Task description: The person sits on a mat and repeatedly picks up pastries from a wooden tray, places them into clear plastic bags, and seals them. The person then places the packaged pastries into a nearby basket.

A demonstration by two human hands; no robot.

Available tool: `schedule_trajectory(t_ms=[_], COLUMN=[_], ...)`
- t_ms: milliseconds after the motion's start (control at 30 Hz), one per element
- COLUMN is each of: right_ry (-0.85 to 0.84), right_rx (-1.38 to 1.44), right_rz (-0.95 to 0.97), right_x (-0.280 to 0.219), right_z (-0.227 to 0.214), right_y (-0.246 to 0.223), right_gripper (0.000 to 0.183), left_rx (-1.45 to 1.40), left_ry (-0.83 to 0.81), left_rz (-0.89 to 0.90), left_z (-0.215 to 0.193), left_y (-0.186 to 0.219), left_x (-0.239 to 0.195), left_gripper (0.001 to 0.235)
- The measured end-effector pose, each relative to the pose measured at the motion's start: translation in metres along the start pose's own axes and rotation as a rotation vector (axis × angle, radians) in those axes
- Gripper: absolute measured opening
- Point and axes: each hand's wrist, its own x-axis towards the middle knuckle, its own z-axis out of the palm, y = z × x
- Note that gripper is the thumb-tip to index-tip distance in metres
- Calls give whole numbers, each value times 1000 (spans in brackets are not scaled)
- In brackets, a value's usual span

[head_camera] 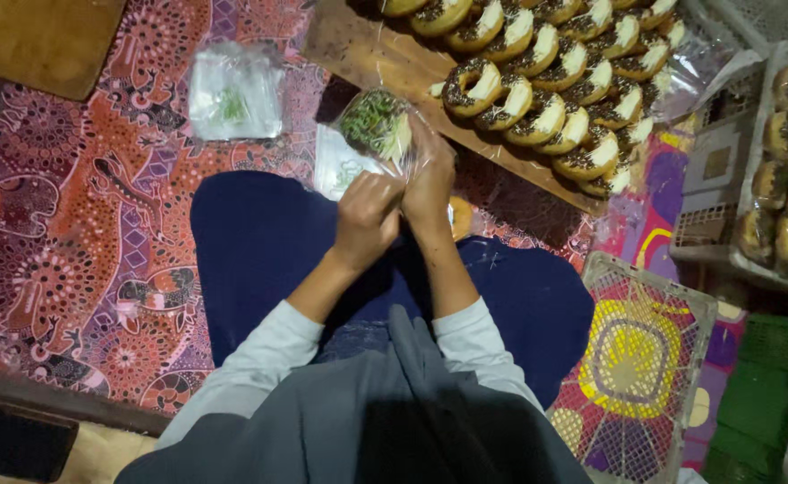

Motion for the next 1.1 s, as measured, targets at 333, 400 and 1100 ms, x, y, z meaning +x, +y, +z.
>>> schedule_trajectory(t_ms=[333, 400, 1100], right_ry=[-816, -563, -683], right_rx=[129, 67, -321], right_rz=[141, -96, 71], right_x=[-47, -63, -28], right_z=[18, 22, 68], right_y=[-35, -68, -39], right_gripper=[35, 23, 36], left_rx=[-7, -176, -332], left_ry=[203, 269, 483], left_rz=[-13, -323, -504], left_z=[-113, -121, -131], left_y=[-14, -21, -6], left_x=[-67, -90, -106], left_gripper=[17, 15, 12])
